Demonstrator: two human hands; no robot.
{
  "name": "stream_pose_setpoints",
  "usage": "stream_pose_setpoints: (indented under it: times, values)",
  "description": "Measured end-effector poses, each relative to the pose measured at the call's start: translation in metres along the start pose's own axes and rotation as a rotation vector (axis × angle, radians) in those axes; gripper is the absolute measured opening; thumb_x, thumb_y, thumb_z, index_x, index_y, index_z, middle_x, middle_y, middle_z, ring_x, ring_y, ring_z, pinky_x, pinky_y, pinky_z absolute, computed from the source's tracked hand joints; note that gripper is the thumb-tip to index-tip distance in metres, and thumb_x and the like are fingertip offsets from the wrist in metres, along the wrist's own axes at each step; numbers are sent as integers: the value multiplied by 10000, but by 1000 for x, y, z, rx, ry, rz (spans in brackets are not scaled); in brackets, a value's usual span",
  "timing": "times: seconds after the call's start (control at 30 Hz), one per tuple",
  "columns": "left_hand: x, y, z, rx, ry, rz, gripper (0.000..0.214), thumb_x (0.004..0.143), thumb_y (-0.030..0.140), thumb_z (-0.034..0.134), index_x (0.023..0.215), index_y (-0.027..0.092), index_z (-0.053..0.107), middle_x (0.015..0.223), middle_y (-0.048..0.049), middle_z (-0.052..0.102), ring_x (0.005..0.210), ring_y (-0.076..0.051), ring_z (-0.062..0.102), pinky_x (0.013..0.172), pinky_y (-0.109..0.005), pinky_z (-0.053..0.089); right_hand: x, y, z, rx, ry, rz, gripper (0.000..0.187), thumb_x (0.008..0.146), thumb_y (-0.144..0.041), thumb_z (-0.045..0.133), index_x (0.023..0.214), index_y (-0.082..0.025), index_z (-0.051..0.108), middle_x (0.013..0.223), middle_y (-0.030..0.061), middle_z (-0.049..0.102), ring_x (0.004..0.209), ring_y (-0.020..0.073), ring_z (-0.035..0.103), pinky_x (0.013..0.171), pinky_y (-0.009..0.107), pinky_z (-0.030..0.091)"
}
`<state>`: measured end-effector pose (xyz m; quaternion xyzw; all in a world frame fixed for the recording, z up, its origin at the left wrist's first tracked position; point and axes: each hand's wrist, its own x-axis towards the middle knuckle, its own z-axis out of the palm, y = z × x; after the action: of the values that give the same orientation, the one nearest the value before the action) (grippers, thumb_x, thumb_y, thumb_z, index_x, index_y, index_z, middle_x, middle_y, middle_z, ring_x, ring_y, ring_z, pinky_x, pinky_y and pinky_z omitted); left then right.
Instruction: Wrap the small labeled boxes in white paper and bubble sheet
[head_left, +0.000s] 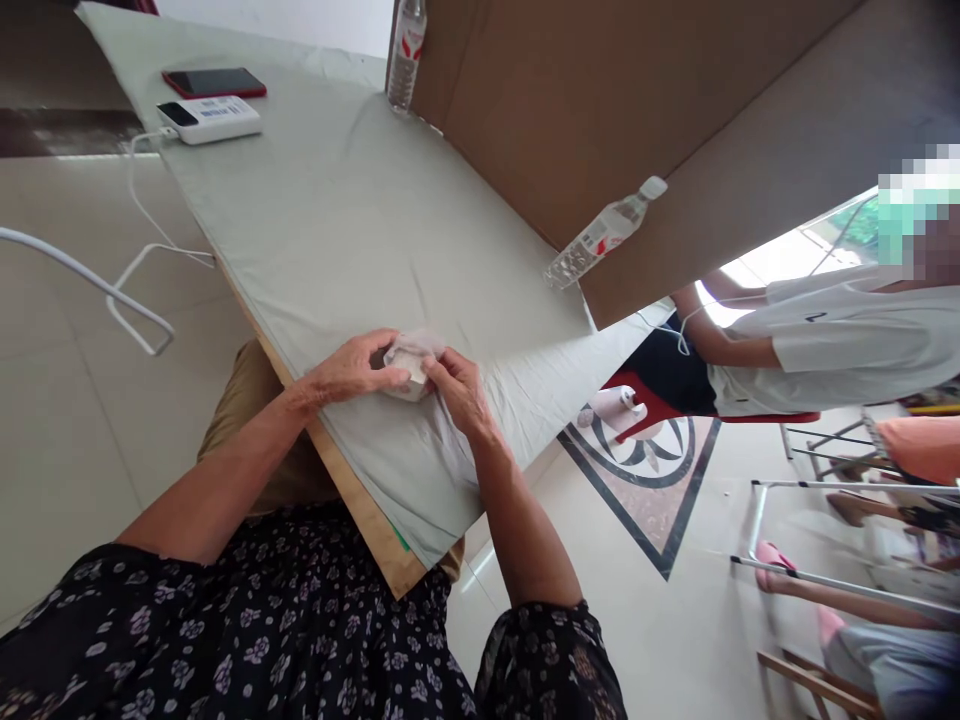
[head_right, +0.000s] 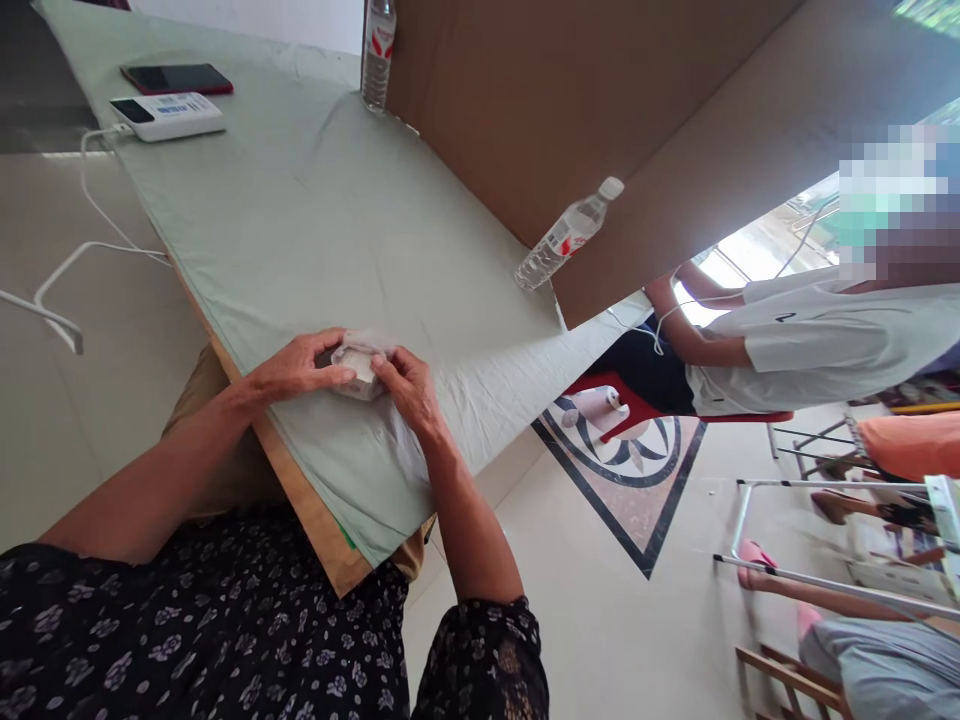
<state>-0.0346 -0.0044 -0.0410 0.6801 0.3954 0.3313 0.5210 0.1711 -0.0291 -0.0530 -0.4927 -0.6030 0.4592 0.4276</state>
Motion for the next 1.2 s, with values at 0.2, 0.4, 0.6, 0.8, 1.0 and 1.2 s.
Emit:
stream_pose_setpoints:
  times: [0.2, 0.4, 0.6, 0.8, 1.0, 1.2]
  values:
    - [4, -2, 2, -198, -41, -88, 438, 762, 439, 741, 1101, 167, 681, 1010, -40, 724, 903, -212, 671, 782, -326, 515, 2, -5, 2, -27, 64, 53, 489, 896, -673, 614, 752, -206, 626, 687, -26, 516, 654, 122, 459, 608, 268, 370]
    - [8, 3, 6, -173, 0, -101, 389, 763, 437, 752, 1029, 161, 685, 945, -22, 700, 853, -191, 641, 737, -299, 485, -2, -5, -3, 26, -11, 62, 597, 814, -697, 735, 1184, -230, 693, 977, 32, 730, 828, 188, 662, 764, 318, 525]
    - [9, 3, 11, -391, -20, -109, 463, 713, 344, 798, 1122, 159, 681, 998, -36, 730, 922, -204, 671, 796, -307, 512, 0, 2, -2, 28, 14, 50, 579, 816, -729, 723, 1115, -233, 716, 943, 28, 741, 846, 191, 664, 794, 332, 533]
    - [13, -7, 10, -480, -1, -134, 470, 698, 376, 833, 1087, 152, 695, 992, -42, 736, 876, -186, 682, 790, -301, 530, 11, 0, -4, -54, 103, 12, 491, 831, -693, 697, 962, -221, 741, 976, 42, 723, 865, 183, 633, 797, 322, 502]
    - [11, -6, 13, -369, 39, -120, 562, 733, 379, 758, 1243, 159, 678, 1018, -38, 737, 874, -186, 681, 774, -300, 525, 17, -2, 2, 44, 82, 51, 423, 837, -603, 718, 976, -205, 748, 838, 3, 707, 759, 146, 596, 721, 290, 476]
    - [11, -9, 13, -273, 94, -145, 716, 731, 379, 744, 1390, 133, 613, 1059, -58, 745, 897, -200, 692, 788, -318, 543, 23, -8, 5, 15, 101, 32, 393, 851, -586, 687, 937, -206, 744, 874, 17, 735, 786, 153, 622, 742, 296, 492]
